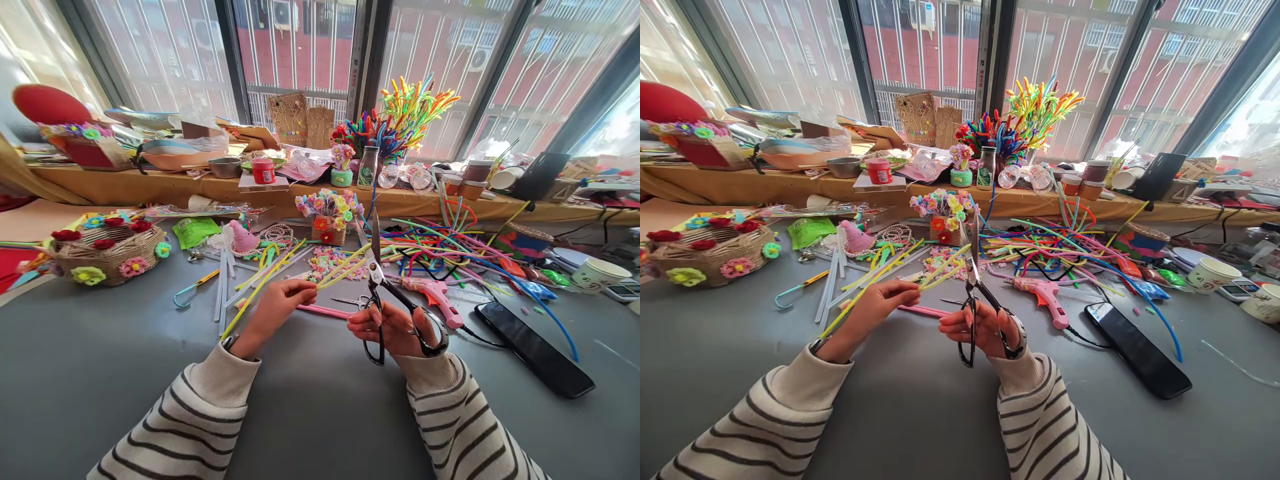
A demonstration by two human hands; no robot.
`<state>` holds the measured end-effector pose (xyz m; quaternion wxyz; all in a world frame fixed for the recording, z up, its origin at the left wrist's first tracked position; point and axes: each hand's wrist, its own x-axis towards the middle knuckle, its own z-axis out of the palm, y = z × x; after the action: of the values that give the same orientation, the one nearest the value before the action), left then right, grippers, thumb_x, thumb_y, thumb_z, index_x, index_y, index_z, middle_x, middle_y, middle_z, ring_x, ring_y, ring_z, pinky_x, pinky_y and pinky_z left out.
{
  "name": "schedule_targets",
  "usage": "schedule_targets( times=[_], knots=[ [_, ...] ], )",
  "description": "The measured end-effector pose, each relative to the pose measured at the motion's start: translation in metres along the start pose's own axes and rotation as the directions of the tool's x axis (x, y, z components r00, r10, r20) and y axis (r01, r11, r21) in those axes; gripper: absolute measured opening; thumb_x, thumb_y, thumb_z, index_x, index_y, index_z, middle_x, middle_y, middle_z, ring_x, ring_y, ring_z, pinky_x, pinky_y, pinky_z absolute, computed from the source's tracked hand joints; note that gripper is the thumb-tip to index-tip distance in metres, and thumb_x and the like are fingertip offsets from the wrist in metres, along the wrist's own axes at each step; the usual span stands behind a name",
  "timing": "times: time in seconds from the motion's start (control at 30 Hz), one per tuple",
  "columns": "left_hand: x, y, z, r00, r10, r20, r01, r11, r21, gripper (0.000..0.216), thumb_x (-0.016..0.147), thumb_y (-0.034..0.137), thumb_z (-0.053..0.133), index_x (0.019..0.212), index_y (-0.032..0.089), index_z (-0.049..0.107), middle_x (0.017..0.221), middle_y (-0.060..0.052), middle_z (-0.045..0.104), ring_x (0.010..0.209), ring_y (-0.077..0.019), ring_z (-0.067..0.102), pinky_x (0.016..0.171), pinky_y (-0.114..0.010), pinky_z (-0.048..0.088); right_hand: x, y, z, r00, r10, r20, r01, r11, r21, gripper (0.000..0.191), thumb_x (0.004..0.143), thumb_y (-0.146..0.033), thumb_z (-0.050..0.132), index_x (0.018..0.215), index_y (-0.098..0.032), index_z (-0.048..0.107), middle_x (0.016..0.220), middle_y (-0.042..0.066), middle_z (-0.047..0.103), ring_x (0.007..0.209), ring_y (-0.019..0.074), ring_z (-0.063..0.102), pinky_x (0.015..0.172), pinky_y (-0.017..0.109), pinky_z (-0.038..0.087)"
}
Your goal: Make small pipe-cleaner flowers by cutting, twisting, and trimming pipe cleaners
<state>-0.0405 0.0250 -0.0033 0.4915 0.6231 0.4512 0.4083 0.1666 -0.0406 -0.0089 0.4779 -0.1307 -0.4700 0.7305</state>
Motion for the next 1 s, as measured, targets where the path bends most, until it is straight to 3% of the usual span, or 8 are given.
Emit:
schedule_targets(
  times=[0.17,0.3,0.8,1.0],
  knots=[
    [0.000,0.001,0.002,1.000,-0.001,0.031,-0.002,0.994,0.108,0.029,0.061,0.032,0.054,0.082,0.013,0.059,0.069,-0.003,0.062,0.061,-0.0147,0.058,0.063,-0.026,0.046,0.001,-0.001,0.002,1.000,-0.005,-0.030,0.005,1.000,-0.008,0.039,0.060,-0.055,0.047,0.069,-0.017,0.046,0.094,0.010,0.055,0.093,0.0245,0.048,0.084,0.041,0.028],
    [0.002,0.000,0.002,0.998,0.013,0.060,-0.025,0.981,0.190,0.024,0.061,0.033,0.053,0.072,0.014,0.060,0.065,-0.002,0.061,0.060,-0.0151,0.058,0.063,-0.027,0.046,0.001,0.000,0.002,1.000,-0.005,-0.029,0.004,1.000,-0.020,0.040,0.060,-0.056,0.046,0.069,-0.017,0.045,0.094,0.011,0.054,0.092,0.0251,0.048,0.084,0.042,0.028],
    [-0.001,0.000,0.001,0.997,0.069,-0.028,-0.068,0.998,0.018,0.024,0.061,0.033,0.054,0.073,0.014,0.058,0.068,-0.003,0.060,0.065,-0.0164,0.058,0.066,-0.028,0.045,0.004,0.016,-0.001,0.998,0.027,0.063,-0.026,1.000,-0.018,0.048,0.055,-0.062,0.047,0.075,-0.018,0.045,0.093,0.009,0.047,0.093,0.0210,0.042,0.085,0.044,0.025],
    [-0.002,0.004,0.002,0.997,0.075,-0.013,-0.074,0.997,0.038,0.021,0.061,0.033,0.054,0.071,0.014,0.058,0.068,-0.002,0.059,0.064,-0.0151,0.057,0.065,-0.026,0.045,0.003,0.012,0.001,0.999,-0.053,0.014,0.052,0.999,0.010,0.048,0.055,-0.062,0.046,0.074,-0.018,0.046,0.091,0.008,0.048,0.092,0.0215,0.042,0.085,0.045,0.024]
  ],
)
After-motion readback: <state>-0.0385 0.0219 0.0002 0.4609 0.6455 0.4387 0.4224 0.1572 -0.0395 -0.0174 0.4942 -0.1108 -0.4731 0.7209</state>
